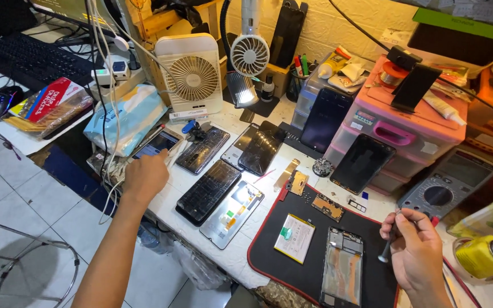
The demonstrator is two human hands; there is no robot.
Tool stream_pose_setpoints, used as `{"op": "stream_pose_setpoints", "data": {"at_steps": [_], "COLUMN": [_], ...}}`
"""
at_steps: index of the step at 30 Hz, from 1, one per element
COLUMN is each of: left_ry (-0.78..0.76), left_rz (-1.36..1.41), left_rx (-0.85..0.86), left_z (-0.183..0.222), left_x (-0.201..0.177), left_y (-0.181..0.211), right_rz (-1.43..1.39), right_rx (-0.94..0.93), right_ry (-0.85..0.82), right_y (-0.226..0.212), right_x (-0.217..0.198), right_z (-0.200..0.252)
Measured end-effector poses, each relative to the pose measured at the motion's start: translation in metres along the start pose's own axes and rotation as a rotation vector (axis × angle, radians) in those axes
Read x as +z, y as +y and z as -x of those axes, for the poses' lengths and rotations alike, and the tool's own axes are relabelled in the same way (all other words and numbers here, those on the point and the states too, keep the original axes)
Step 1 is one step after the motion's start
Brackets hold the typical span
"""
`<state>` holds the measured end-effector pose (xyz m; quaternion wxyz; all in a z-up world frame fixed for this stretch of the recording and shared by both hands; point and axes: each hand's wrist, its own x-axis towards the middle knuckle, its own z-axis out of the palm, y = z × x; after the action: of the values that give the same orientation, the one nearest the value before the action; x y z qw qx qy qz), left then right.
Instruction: Repairing a mobile phone by inspecting and connecting internal components like the screen and motherboard
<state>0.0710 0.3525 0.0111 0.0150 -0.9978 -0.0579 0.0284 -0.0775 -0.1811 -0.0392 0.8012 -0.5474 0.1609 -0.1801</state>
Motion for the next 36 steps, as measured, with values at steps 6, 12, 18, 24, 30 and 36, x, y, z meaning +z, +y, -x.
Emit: {"op": "stream_pose_setpoints", "data": {"at_steps": [6,12,18,24,30,36], "left_ry": [0.126,0.031,0.022,0.042,0.092,0.07], "left_rz": [0.071,0.193,0.21,0.219,0.206,0.166], "left_rx": [-0.072,-0.109,-0.139,-0.125,-0.107,-0.119], "left_z": [0.005,0.008,0.005,0.004,0.001,0.007], "left_x": [-0.011,-0.01,-0.008,-0.004,0.005,-0.005], "left_y": [0.002,0.005,0.006,0.004,0.001,0.007], "right_rz": [0.029,0.024,0.017,0.04,0.04,0.023], "right_rx": [0.015,0.009,-0.019,-0.017,-0.018,-0.037], "right_ry": [-0.018,-0.036,-0.079,-0.082,-0.082,-0.099], "right_y": [-0.007,-0.006,-0.002,-0.005,-0.007,-0.005], "right_x": [0.007,0.009,0.008,0.009,0.011,0.01], "right_z": [0.008,0.008,0.009,0.01,0.011,0.01]}}
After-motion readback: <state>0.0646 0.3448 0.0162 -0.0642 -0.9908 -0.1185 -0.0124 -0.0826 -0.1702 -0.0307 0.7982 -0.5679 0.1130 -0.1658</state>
